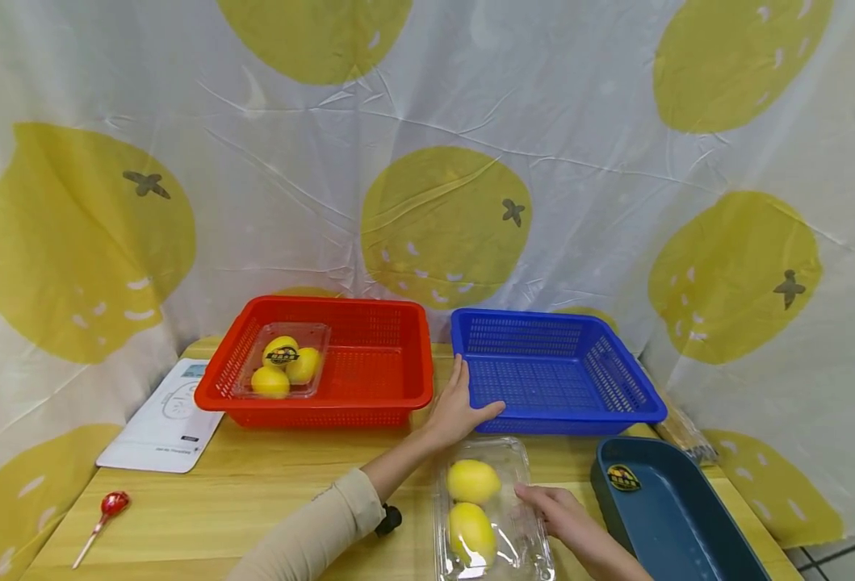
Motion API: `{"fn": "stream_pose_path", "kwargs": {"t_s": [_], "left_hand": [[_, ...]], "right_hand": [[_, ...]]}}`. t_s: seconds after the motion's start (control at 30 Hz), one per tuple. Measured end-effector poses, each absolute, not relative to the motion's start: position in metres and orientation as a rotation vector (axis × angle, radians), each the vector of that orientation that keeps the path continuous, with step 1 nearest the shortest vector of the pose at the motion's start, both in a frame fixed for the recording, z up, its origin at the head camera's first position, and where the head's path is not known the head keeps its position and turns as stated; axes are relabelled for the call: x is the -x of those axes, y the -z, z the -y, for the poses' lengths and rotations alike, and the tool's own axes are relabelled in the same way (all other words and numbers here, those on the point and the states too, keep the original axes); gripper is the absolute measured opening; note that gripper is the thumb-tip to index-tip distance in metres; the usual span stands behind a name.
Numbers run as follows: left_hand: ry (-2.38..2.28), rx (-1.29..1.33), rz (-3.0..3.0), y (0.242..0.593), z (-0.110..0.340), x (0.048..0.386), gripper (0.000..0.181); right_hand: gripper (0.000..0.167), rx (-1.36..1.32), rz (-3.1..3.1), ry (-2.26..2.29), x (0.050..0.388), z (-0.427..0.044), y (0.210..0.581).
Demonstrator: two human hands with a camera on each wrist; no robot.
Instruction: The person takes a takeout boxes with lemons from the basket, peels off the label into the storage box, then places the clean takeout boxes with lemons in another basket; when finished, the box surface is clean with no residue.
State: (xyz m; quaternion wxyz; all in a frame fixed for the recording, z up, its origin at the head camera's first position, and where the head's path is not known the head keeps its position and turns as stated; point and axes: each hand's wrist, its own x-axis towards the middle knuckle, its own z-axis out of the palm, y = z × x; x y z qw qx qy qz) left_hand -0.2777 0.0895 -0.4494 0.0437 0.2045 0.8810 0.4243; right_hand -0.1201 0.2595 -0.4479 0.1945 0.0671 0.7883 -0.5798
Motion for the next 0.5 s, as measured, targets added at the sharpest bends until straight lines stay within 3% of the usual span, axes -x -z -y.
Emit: {"fn": "stream_pose_path", "kwargs": {"t_s": [0.27, 0.5], "left_hand": [[-1.314, -0.635, -2.702, 0.451, -0.089, 0.278, 0.109], [-1.337, -0.633, -2.683, 0.450, -0.089, 0.280, 0.109]], "right_hand": [[0.068, -0.215, -2.250, 1.498, 0.113, -0.281, 0.418], [0.064, -0.058, -2.208, 1.502, 0.118, -0.304, 0.390]]}}
